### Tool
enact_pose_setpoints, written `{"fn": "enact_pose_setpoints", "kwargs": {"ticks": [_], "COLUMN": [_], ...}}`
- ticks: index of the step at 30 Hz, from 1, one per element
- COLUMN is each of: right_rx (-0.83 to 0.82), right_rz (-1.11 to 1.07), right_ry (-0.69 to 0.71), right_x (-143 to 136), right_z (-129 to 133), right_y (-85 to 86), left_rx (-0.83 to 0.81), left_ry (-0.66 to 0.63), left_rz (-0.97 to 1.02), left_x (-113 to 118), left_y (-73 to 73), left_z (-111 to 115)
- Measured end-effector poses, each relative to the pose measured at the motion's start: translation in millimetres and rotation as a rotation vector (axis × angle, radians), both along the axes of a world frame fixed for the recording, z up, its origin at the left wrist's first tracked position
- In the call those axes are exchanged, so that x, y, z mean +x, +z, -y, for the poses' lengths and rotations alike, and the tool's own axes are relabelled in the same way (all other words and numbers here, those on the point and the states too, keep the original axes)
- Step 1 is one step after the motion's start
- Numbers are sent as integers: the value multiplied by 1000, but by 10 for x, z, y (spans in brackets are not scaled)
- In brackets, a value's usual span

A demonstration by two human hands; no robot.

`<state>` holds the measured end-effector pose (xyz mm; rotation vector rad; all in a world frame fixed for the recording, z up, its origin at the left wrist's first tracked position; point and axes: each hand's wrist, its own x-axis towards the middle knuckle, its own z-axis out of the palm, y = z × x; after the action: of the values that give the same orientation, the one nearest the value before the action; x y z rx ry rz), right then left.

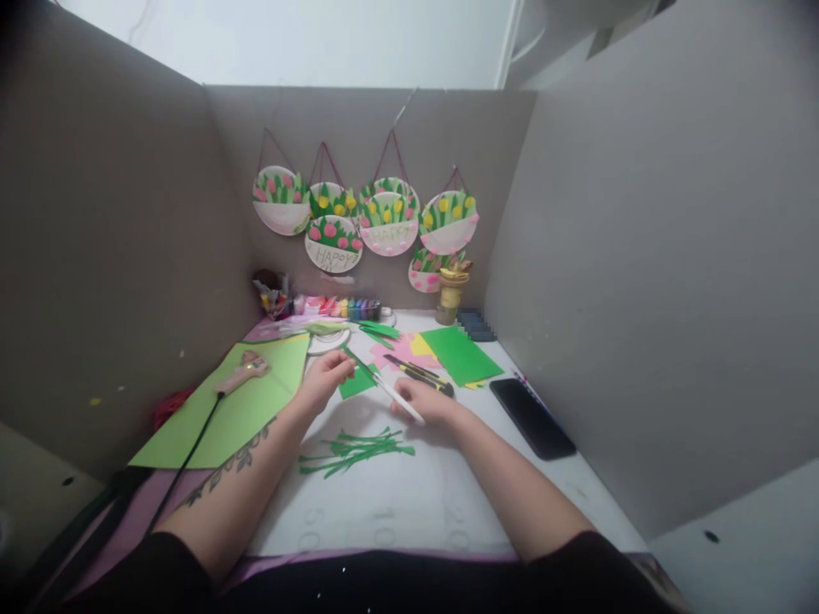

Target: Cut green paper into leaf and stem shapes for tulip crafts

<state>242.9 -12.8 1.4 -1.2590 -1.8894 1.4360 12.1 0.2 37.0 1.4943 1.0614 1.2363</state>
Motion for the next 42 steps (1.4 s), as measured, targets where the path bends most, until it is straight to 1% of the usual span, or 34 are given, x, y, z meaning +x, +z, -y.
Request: {"fn": "enact_pose_setpoints", "kwargs": {"ticks": [6,9,11,18,24,29,36,42], "right_rx": [-4,-5,5,68,25,8,47,3], "right_rz": [14,13,9,72,8,-13,10,-2], "right_ry": [-12,5,22,15,49,31,24,10], "right_x": [-3,0,3,12,16,16,23,13], "right_z": [-35,-43,-43,-67,-68,-36,-64,-13], "right_y": [-36,-49,-48,-65,-59,-37,-77,-21], "left_rx": [-12,-8,-3,2,4,-8,-28,-22], "left_ry": [61,107,115,71,62,50,19,10], "left_rz": [34,65,81,64,40,43,18,8], "left_x": [3,-2,-3,13,-2,-7,2,-3], "left_y": [-8,-14,-22,-45,-45,-45,-45,-59], "left_z": [-20,-26,-28,-25,-30,-29,-12,-17]}}
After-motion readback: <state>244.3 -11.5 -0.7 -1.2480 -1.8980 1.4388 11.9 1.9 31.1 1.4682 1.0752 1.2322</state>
